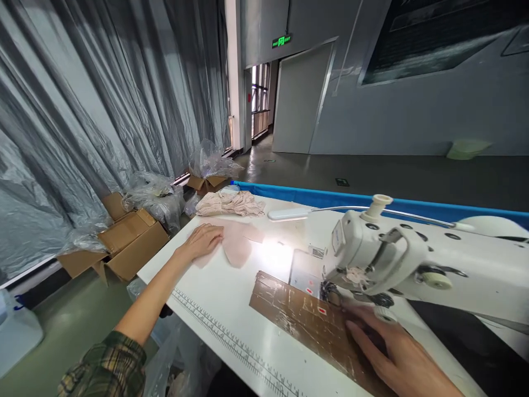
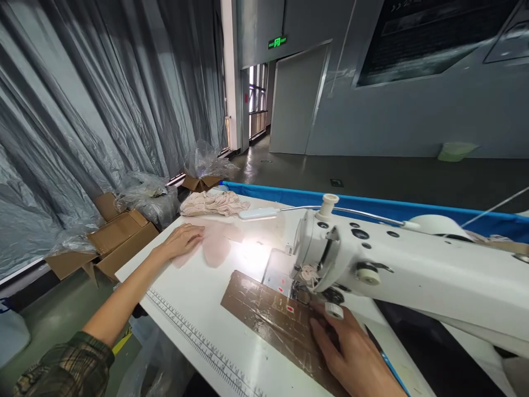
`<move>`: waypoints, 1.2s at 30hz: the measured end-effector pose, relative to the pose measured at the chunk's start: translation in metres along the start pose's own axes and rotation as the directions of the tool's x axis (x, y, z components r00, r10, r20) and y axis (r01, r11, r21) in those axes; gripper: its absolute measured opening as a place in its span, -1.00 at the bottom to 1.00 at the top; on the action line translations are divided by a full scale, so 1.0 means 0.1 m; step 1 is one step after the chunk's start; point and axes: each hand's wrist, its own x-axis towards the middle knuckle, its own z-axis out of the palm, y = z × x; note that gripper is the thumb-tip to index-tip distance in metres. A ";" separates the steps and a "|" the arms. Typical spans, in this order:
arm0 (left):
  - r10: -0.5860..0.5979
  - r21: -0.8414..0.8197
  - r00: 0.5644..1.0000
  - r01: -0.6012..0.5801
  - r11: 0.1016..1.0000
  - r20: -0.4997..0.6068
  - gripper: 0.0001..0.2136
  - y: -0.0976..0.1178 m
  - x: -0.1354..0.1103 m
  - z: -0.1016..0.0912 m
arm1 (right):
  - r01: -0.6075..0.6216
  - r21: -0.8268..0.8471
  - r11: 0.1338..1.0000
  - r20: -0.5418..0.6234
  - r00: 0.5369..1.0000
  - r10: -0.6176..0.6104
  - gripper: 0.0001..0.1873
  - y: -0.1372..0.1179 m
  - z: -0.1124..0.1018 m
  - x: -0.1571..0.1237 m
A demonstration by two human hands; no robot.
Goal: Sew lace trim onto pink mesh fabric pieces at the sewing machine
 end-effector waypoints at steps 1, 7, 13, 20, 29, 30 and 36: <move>0.034 -0.018 0.999 -0.034 0.999 0.019 -0.84 0.10 -0.02 -0.01 | 0.030 0.026 0.999 0.085 0.996 -0.032 -0.56 -0.07 -0.08 0.00; 0.286 -0.288 0.944 -0.231 0.930 0.166 -0.89 0.88 -0.26 0.02 | 0.178 0.117 0.977 0.224 0.954 -0.201 -0.58 -0.67 -0.34 -0.10; 0.552 -0.745 0.806 -0.229 0.627 0.216 -0.92 1.58 -0.48 0.01 | 0.159 0.259 0.953 0.405 0.878 -0.257 -0.14 -1.05 -0.25 -0.33; 0.315 -0.887 0.856 0.292 0.358 0.409 -0.73 1.62 -0.51 -0.04 | -0.526 0.473 0.707 0.799 0.594 -0.092 -0.23 -0.77 -0.45 -0.48; 0.206 -0.317 0.960 -0.139 0.938 0.188 -0.73 1.45 -0.11 0.36 | -0.592 0.507 0.627 0.569 0.776 0.272 -0.52 -0.45 -0.34 -0.07; 0.254 -0.224 0.955 -0.217 0.950 0.155 -0.75 1.45 -0.02 0.40 | -0.563 0.489 0.666 0.550 0.792 0.265 -0.56 -0.44 -0.32 -0.04; 0.427 0.013 0.889 -0.434 0.901 0.164 -0.73 1.52 0.63 0.68 | -0.524 0.557 0.644 0.509 0.829 0.233 -0.55 -0.40 -0.23 -0.07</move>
